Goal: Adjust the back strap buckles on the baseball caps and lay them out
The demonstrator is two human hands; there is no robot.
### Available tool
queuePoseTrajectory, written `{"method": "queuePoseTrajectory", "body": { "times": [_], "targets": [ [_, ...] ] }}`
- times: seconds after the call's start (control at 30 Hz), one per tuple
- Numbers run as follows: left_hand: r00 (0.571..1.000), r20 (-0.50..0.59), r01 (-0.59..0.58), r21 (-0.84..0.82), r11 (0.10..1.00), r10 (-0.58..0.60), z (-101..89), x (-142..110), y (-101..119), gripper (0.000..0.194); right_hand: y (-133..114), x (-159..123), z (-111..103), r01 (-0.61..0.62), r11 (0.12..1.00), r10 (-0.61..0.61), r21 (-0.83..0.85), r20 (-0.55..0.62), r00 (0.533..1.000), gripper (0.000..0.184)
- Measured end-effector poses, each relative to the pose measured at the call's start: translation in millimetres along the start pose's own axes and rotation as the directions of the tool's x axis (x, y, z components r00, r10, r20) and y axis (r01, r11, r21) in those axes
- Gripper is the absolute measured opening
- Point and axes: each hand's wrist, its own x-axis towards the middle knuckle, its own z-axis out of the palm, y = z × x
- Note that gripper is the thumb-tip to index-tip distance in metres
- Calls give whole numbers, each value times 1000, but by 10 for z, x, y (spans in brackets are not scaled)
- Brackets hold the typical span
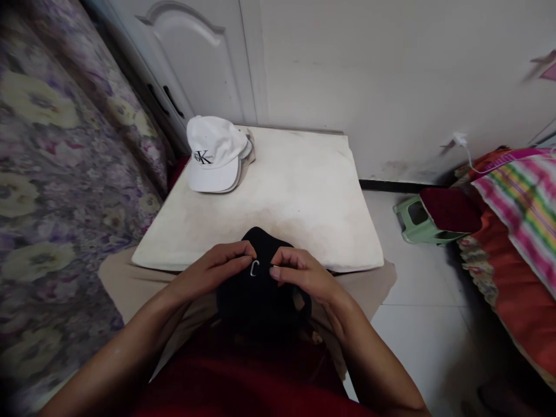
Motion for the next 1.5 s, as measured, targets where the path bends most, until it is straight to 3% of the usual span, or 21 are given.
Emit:
{"method": "queuePoseTrajectory", "body": {
  "times": [0.13, 0.33, 0.5, 0.73, 0.93, 1.13, 1.3, 1.5],
  "targets": [
    [1000, 7, 5, 33, 999, -5, 19, 5, 20, 27, 4, 16, 7, 35, 997, -36, -64, -13, 999, 15],
    [1000, 1, 16, 112, 994, -17, 58, 16, 41, 27, -53, 27, 7, -16, 990, 26, -142, 68, 997, 17],
    [999, 43, -7, 157, 988, 0, 56, 25, 83, 26, -36, 39, -2, -9, 993, 19, -116, 85, 996, 20],
    [999, 50, -16, 191, 981, 7, 84, 49, 128, 25, -9, 49, 26, 27, 980, -22, -196, 26, 999, 21],
    [998, 55, 1, 103, 995, -6, 76, 50, 122, 32, 7, 52, 65, 21, 986, -22, -165, -4, 1000, 22],
    [987, 147, 57, 71, 996, -67, 21, 16, 60, 26, -57, 26, 22, 21, 986, -21, -166, 2, 1000, 27],
    [991, 116, 66, 54, 996, -72, 19, 16, 26, 31, -104, 22, 37, 26, 969, -15, -244, 47, 999, 19],
    [995, 79, 51, 58, 997, -56, 63, 34, 39, 34, -68, 58, 89, -9, 962, 14, -273, 16, 1000, 17]
  ]
}}
